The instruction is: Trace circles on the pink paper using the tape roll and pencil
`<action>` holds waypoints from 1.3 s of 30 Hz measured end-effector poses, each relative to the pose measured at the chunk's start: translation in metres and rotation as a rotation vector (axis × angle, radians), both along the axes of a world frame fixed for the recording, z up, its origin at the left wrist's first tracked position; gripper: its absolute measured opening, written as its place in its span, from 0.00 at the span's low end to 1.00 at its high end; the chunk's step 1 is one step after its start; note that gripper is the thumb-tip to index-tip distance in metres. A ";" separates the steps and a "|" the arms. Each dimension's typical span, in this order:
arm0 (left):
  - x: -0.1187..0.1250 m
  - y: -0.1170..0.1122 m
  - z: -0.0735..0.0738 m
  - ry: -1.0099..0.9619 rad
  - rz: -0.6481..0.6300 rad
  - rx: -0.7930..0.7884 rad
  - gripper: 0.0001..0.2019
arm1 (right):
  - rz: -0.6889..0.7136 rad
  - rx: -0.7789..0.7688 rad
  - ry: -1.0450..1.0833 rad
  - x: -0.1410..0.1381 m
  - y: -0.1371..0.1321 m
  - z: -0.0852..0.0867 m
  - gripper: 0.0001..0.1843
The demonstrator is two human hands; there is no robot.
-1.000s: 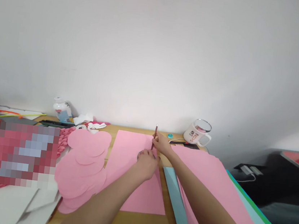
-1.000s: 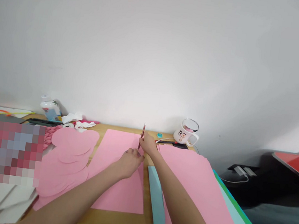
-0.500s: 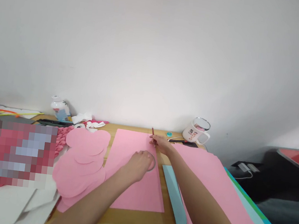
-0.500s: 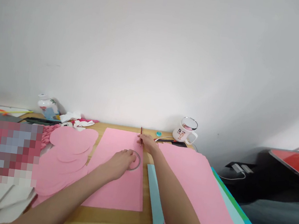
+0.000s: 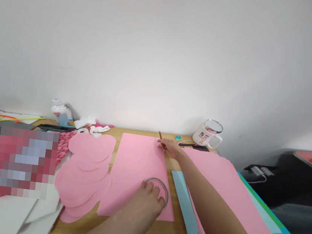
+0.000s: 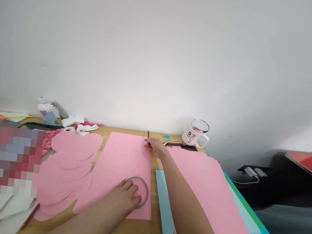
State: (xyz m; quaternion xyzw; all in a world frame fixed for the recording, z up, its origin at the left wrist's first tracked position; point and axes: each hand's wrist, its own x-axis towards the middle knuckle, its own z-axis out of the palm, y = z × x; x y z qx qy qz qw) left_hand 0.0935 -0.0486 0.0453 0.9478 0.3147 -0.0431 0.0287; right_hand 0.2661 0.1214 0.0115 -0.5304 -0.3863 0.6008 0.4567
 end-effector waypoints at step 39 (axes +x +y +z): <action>-0.017 0.008 0.012 -0.071 -0.008 -0.057 0.22 | -0.175 0.121 -0.228 -0.022 0.015 -0.010 0.06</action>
